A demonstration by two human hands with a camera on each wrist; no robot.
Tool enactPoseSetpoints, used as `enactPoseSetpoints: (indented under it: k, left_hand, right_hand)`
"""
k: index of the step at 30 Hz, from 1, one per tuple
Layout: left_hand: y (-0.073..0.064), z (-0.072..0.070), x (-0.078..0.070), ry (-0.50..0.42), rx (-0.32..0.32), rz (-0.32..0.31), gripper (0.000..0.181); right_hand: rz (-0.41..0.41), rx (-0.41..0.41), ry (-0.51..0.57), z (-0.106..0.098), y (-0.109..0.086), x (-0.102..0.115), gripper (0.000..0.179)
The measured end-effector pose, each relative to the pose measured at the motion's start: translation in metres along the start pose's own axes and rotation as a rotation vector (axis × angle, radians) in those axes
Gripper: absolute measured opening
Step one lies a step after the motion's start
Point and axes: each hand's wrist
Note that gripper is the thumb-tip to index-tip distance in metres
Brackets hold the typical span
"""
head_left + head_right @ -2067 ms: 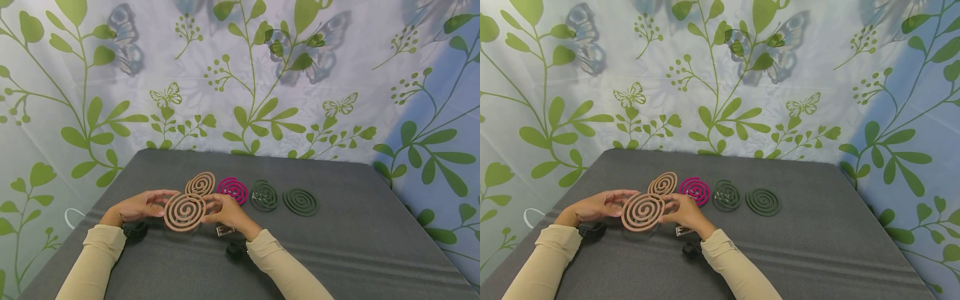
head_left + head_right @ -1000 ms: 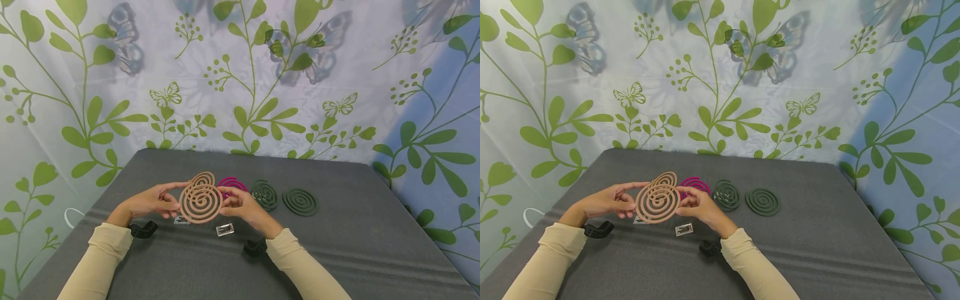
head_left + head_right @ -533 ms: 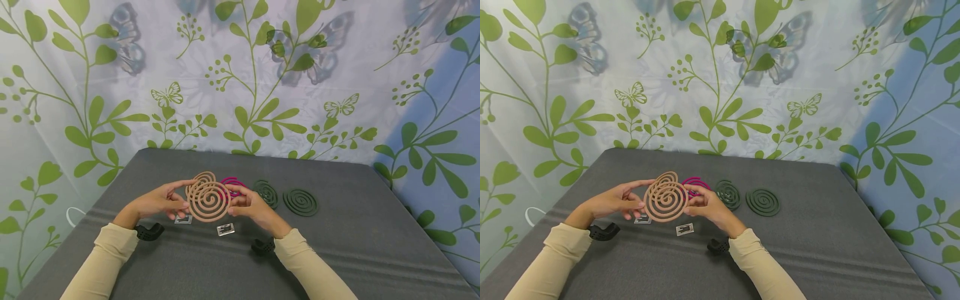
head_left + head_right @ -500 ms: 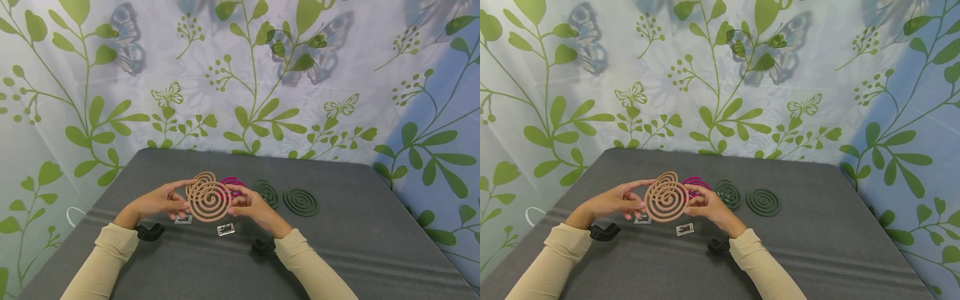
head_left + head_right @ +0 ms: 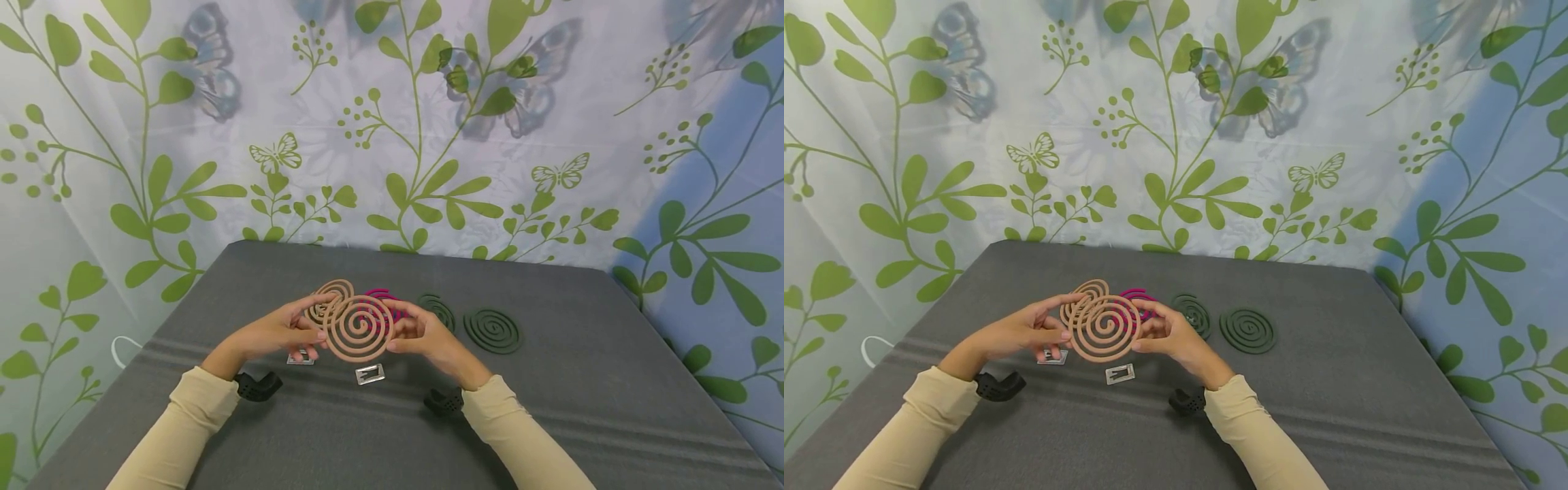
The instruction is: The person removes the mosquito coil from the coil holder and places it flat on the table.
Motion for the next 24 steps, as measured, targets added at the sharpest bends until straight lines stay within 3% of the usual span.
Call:
enactPoseSetpoints:
  k: [24]
  left_hand:
    - [0.013,0.043,0.006,-0.007,-0.032,0.053,0.080]
  right_hand:
    - [-0.002,0.023,-0.078,-0.036,-0.020,0.005,0.081]
Point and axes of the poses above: each hand's wrist, its own y-axis towards the middle knuckle, its own z-axis out of the palm, x = y × z, and after that the axes turned 12 degrees about -x, right-handed
